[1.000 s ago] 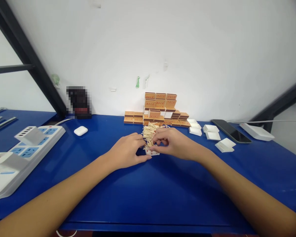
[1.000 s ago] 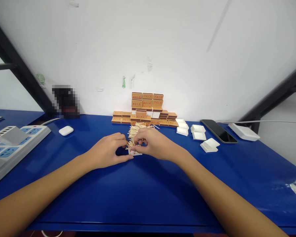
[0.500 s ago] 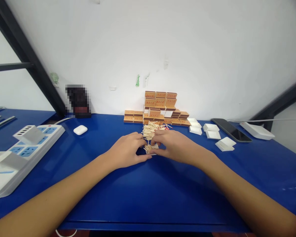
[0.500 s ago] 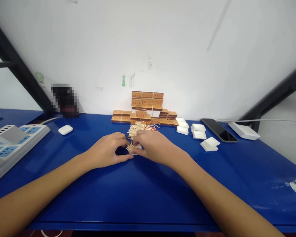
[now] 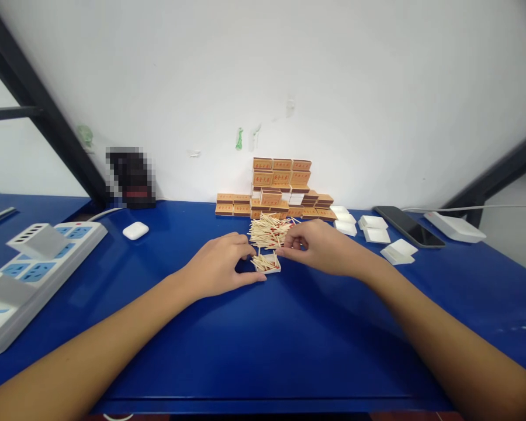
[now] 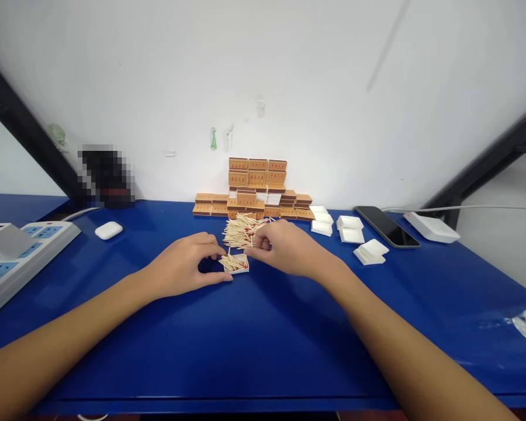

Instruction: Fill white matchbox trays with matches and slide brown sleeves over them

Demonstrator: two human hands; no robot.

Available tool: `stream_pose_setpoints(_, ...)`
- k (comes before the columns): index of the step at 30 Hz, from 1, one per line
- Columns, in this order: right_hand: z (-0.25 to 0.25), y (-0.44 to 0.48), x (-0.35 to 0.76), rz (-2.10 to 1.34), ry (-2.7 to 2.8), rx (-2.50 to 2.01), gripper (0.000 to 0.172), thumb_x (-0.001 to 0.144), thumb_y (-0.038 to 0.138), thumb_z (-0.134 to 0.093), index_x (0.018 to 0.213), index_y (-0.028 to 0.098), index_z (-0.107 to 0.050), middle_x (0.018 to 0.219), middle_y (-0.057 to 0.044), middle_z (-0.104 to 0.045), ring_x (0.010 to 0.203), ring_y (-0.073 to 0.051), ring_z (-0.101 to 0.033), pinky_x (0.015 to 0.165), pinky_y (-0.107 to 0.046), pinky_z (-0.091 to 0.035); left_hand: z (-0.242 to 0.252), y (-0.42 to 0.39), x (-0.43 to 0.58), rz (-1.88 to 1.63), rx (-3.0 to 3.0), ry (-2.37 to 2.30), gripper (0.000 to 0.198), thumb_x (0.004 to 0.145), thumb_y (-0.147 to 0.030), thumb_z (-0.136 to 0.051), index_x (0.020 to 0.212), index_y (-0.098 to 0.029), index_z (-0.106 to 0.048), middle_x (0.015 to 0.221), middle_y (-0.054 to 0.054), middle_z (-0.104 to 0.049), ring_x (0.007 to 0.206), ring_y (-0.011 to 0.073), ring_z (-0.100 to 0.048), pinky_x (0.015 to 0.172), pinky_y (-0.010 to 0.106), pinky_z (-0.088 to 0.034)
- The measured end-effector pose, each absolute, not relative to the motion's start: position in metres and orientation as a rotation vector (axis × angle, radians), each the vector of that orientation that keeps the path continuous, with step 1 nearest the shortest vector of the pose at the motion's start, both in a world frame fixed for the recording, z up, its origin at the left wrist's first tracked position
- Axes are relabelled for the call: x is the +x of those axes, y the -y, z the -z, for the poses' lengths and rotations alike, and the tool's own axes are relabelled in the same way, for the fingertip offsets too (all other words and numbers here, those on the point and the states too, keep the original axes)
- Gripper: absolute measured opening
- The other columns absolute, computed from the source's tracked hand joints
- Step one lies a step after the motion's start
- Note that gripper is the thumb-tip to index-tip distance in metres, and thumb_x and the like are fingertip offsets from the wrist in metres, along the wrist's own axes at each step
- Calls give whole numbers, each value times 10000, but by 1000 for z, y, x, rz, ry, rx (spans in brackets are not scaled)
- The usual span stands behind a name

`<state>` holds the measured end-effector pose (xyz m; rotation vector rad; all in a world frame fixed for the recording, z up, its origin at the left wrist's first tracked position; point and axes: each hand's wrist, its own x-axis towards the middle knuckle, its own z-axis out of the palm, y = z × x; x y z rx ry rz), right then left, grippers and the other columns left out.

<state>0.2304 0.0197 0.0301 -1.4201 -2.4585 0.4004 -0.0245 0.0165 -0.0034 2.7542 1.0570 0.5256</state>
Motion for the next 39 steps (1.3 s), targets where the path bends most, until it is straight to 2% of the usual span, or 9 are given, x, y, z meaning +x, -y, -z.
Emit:
stream_pose_setpoints(3,-25,-21,231,-501,2510,-1391,236,949,363,-698,776,208,-738,691,-5,-685,610,-140,-542,586,-313,-348,3,-17,-25,-526,2737,-1068,488,883,-649,-736,1035,-186,-758,936,54,-685,913,232,-639,763,347,-497)
stream_pose_setpoints(7,-23,-17,225,-496,2519,-1227,132,965,252,-671,889,211,-770,802,-15,-713,716,-149,-580,651,-296,-392,4,-22,-26,-540,2697,-1049,469,835,-612,-798,1039,-192,-762,911,35,-696,898,223,-641,768,334,-487)
stream_pose_setpoints(11,-23,-15,221,-445,2516,-1167,108,956,185,-667,970,213,-770,856,-22,-724,775,-163,-596,697,-298,-411,6,-25,-27,-565,2648,-1036,468,796,-574,-848,1055,-192,-764,871,20,-692,866,212,-640,748,321,-480)
stream_pose_setpoints(20,-14,-16,220,-354,2522,-1101,144,968,147,-633,956,204,-766,896,-34,-716,794,-162,-589,731,-311,-428,5,-24,-27,-590,2586,-1049,375,903,-470,-796,1172,-211,-763,943,31,-698,855,189,-637,724,302,-477)
stream_pose_setpoints(25,-14,-14,219,-427,2509,-1062,169,991,170,-611,987,211,-775,952,-51,-715,833,-169,-606,749,-322,-445,4,-24,-27,-607,2549,-1034,359,896,-452,-807,1164,-216,-775,924,29,-705,841,185,-639,731,299,-474)
stream_pose_setpoints(30,-15,-14,219,-351,2486,-1142,142,977,213,-654,885,203,-762,838,-36,-660,824,-183,-574,733,-333,-419,2,-24,-27,-663,2482,-1049,340,863,-472,-834,1095,-226,-798,875,18,-712,771,167,-620,701,288,-459)
stream_pose_setpoints(35,-12,-10,215,-412,2506,-1142,130,990,211,-647,986,199,-776,893,-37,-623,792,-160,-553,711,-308,-412,5,-26,-26,-726,2381,-1053,257,833,-340,-876,1054,-228,-810,842,-2,-712,678,127,-574,668,268,-452)
stream_pose_setpoints(39,-11,-11,215,-412,2506,-1105,128,977,168,-652,1007,189,-775,890,-35,-612,789,-155,-550,714,-299,-416,5,-25,-26,-744,2292,-1012,197,870,-279,-842,1061,-238,-815,866,-9,-736,682,116,-581,652,252,-448)
